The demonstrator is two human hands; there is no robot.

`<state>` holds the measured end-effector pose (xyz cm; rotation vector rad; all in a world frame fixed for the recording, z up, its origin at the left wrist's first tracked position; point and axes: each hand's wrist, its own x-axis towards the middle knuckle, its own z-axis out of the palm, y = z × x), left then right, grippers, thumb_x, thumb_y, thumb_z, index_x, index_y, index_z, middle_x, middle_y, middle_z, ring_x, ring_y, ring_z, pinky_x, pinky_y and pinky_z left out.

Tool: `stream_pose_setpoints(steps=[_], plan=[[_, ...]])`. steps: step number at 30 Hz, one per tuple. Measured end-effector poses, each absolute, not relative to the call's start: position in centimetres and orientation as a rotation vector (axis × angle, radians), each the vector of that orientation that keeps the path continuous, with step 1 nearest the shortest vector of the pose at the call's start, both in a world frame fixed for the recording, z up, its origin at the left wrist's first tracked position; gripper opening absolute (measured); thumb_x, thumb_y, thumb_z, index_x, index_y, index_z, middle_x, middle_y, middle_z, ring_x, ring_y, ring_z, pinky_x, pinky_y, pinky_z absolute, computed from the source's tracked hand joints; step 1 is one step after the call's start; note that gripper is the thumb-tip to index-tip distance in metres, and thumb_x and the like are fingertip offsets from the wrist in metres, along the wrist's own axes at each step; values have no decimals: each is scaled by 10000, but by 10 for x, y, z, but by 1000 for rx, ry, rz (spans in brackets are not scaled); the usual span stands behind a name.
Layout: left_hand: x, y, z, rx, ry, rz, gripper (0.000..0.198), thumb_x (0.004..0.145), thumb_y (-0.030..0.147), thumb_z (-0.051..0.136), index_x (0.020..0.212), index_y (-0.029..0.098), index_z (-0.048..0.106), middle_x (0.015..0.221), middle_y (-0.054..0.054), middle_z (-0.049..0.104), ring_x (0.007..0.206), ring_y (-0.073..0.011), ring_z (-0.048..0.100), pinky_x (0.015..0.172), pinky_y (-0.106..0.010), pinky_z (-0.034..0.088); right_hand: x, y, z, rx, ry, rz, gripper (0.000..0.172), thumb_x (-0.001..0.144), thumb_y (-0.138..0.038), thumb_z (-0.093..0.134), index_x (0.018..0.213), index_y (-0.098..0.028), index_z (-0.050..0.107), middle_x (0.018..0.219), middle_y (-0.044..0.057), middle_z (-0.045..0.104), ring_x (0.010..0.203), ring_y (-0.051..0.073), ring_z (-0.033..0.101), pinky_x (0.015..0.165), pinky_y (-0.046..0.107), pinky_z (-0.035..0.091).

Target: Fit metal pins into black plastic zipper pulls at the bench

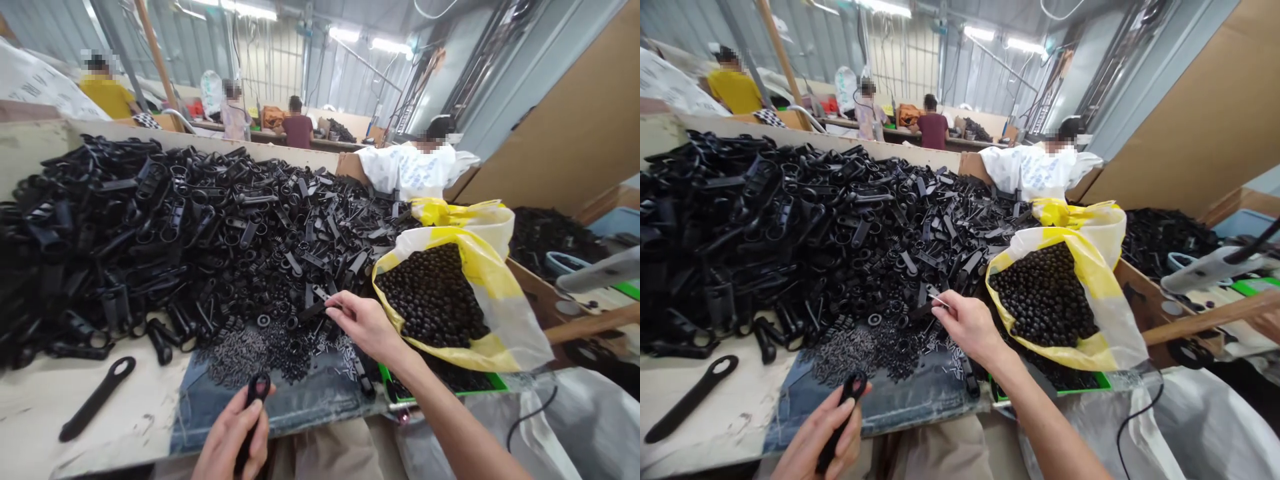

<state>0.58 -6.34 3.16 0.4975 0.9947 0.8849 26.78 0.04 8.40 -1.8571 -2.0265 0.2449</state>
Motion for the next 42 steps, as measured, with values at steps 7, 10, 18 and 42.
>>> stream_pose_setpoints(steps=[7,10,18,42], plan=[[8,-57,45,492,969,804,534,697,463,893,1096,187,672,703,17,649,575,-101,514,587,-222,381,242,35,70,-1801,-2333,144,193,947,-45,569,983,-196,684,1131,83,670,887,172,658,649,220,410],[3,-54,51,343,916,755,529,705,332,884,1157,165,665,756,8,663,605,-110,552,618,-240,428,250,43,74,-1726,-2385,162,194,942,-35,582,960,-203,677,1052,53,681,850,162,652,649,220,408],[20,-50,46,160,779,714,412,780,425,851,1049,161,686,803,-30,688,576,-100,557,507,-203,390,222,-19,77,-1361,-1811,558,121,900,-274,746,859,-203,657,753,-31,658,570,109,548,527,208,432],[12,-61,65,286,938,1065,481,669,279,839,1114,202,673,1076,-55,757,963,-208,681,870,-317,521,175,-98,49,-1162,-1786,238,250,1001,-142,602,1217,-205,711,964,84,766,785,174,765,700,237,641]])
